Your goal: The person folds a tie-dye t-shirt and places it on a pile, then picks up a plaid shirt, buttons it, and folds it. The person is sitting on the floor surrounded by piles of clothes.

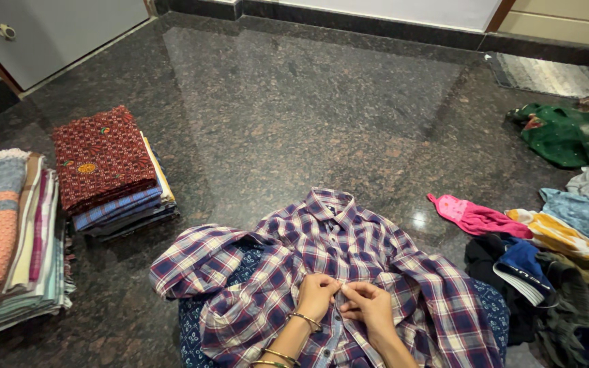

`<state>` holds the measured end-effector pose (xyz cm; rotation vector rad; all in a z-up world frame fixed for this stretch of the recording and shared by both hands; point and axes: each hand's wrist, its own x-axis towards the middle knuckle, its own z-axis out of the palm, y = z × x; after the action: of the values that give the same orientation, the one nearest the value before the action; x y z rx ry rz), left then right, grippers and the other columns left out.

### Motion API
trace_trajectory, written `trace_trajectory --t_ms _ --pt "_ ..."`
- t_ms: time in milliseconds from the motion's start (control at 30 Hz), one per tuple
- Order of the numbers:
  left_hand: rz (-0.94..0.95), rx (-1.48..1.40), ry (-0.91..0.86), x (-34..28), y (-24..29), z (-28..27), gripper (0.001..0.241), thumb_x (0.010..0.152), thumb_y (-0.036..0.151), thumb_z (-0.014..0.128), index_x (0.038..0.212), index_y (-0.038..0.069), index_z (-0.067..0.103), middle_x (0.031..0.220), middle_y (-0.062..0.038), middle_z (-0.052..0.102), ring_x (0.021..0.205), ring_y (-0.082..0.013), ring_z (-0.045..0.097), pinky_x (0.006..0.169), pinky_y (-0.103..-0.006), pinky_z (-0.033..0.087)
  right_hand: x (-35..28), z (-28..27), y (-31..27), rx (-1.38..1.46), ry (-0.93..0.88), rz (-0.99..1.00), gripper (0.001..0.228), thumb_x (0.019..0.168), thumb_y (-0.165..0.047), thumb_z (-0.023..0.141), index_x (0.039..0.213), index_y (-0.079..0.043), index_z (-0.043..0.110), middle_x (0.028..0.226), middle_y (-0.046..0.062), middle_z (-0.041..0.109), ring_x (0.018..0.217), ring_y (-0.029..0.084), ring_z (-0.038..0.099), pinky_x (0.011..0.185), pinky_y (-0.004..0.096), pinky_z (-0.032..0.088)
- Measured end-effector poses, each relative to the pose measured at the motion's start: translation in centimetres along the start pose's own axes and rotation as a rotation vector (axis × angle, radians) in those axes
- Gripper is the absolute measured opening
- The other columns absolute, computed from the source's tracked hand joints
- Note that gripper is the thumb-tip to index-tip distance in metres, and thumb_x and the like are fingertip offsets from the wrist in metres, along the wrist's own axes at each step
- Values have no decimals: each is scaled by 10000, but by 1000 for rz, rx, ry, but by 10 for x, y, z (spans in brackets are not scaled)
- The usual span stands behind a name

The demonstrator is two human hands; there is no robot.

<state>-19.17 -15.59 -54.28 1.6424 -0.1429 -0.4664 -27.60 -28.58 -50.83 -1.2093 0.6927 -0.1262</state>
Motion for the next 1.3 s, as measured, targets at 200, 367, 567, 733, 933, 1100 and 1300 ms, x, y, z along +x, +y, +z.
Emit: trace_trajectory --t_ms 200,367,567,733,933,1100,1300 --pt "39 96 -1 0 1 1 169 871 158 707 830 5 767 696 -79 705 548 -146 648 530 -305 487 7 -4 4 27 -34 -12 176 878 -109 730 965 44 732 743 100 706 551 189 690 493 322 588" --pt "302 528 101 -16 27 5 218 894 161 672 808 -37 704 901 -214 675 793 -382 667 682 -475 510 4 0 5 -13 -52 -57 170 899 -123 713 969 31 730 735 86 715 535 159 672 482 291 563" --pt "342 815 68 -3 77 -6 224 933 233 648 947 9 654 1055 -229 644 975 -413 664 855 -510 553 19 -16 -31 -515 135 -411 176 798 -59 770 958 12 772 703 94 770 569 134 698 541 267 551" --pt "444 967 452 63 97 -77 448 707 135 798 1096 15 611 1066 -229 645 982 -421 643 863 -513 522 86 -68 -62 -497 310 -553 342 741 -53 798 1069 7 724 889 82 748 735 128 689 661 272 557" --pt "-312 1265 -114 75 97 -111 762 850 653 720 1355 90 627 1440 -170 581 1372 -344 514 1252 -512 224 120 -83 -55 -1186 214 106 905 693 -568 996 1229 83 667 1193 255 684 1069 317 680 959 394 544" --pt "-294 1246 -81 85 96 -104 447 894 379 684 1295 183 706 1398 -106 640 1343 -304 574 1189 -587 304 120 -56 -39 -1522 173 319 771 816 -537 788 1416 -109 561 1459 183 525 1383 364 481 1154 604 308" --pt "-76 977 406 98 131 -147 334 914 352 720 1128 96 742 1215 -158 705 1204 -372 629 946 -513 534 155 -101 -53 -1502 226 11 411 844 -296 662 1162 -56 766 1215 248 714 1172 377 688 994 476 533"
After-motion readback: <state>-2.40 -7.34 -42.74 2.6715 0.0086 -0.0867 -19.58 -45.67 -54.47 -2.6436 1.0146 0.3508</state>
